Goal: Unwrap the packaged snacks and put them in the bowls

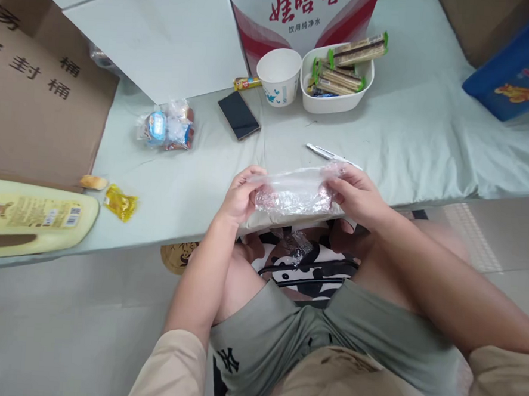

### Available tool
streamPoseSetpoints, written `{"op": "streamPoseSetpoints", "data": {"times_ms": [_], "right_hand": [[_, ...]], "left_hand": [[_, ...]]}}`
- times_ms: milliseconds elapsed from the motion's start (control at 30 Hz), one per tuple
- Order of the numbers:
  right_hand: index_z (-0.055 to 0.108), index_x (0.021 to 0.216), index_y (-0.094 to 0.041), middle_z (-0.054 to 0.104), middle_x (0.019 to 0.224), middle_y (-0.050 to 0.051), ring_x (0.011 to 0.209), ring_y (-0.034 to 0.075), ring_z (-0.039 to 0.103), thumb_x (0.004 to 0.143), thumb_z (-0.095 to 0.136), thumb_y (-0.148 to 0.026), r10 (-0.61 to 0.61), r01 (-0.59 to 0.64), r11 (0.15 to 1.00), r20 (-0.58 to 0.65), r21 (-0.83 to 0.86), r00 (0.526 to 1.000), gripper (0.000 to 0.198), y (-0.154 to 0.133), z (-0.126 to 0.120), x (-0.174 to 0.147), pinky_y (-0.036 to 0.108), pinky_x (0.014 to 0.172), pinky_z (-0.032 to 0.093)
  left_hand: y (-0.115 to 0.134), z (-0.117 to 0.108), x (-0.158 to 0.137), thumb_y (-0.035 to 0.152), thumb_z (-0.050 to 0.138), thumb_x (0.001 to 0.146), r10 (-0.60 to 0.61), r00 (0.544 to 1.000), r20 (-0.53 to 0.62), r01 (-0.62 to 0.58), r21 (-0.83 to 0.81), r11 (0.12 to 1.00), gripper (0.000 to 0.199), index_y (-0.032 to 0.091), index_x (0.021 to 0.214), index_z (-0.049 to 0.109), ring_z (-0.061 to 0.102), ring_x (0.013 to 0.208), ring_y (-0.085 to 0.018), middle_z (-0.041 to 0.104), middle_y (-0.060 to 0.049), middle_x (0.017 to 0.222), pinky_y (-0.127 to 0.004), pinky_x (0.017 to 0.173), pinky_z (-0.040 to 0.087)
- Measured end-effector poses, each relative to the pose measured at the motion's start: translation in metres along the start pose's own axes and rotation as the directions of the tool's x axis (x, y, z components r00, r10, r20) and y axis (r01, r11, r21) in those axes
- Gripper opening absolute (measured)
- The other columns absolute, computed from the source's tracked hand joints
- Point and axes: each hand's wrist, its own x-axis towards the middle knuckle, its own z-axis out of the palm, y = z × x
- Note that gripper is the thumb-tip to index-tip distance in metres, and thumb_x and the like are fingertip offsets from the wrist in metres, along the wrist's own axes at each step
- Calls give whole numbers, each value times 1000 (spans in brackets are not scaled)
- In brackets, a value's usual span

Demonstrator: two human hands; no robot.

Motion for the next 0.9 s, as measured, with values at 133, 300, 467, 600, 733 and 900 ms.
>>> {"op": "streamPoseSetpoints", "data": {"times_ms": [133, 300, 467, 600, 733, 900], "right_hand": [[63, 74, -21, 61, 70, 4, 59, 15, 55, 87, 52, -51, 47, -47, 999, -9, -22, 999, 34, -2, -3, 3, 31, 54, 48], [58, 89, -21, 57, 74, 0, 61, 13, 49, 83, 65, -46, 4, -17, 942, -39, -334, 999, 27, -1, -4, 2, 29, 56, 42], [43, 125, -27, 56, 76, -5, 61, 14, 53, 72, 74, -28, 16, -60, 964, -168, -259, 986, 61, 9, -3, 6, 28, 56, 42], [53, 89, -23, 52, 71, -3, 62, 13, 48, 75, 69, -29, -66, -32, 947, -292, -319, 954, 22, 3, -3, 7, 29, 59, 40], [50, 75, -23, 58, 75, 1, 70, 16, 53, 81, 65, -33, -241, 93, 874, -258, -477, 936, 19, -7, 3, 2, 32, 69, 44], [46, 82, -24, 69, 97, 6, 94, 23, 63, 92, 57, -46, -310, 287, 832, 31, -475, 950, 26, -4, 14, -5, 39, 85, 49]], "left_hand": [[1, -7, 1, 55, 60, 75, 44, 996, 80, -49, 54, 997, 36, 20, 73, 62, 58, 57, -14, 61, -3, 69, -28, 49, 51], [-9, -6, 1, 38, 76, 70, 123, 983, 134, -160, 322, 933, 33, 20, 92, 59, 55, 63, -10, 61, 0, 75, -23, 57, 46], [-17, -3, 8, 32, 80, 66, 249, 968, 28, -245, 313, 918, 60, 29, 114, 44, 59, 75, -10, 59, 2, 92, -23, 67, 49], [-17, -6, 12, 41, 82, 68, 408, 901, -145, -322, 406, 855, 42, 24, 92, 52, 57, 76, -10, 57, 1, 88, -22, 66, 47], [-22, 3, 7, 52, 74, 79, 333, 941, -63, -272, 447, 852, 38, 20, 74, 56, 53, 62, -10, 56, 1, 67, -24, 63, 46], [-35, 29, 6, 60, 82, 70, 312, 944, 105, -329, 305, 894, 69, 26, 124, 57, 64, 118, -24, 63, -12, 130, -36, 97, 53]]}}
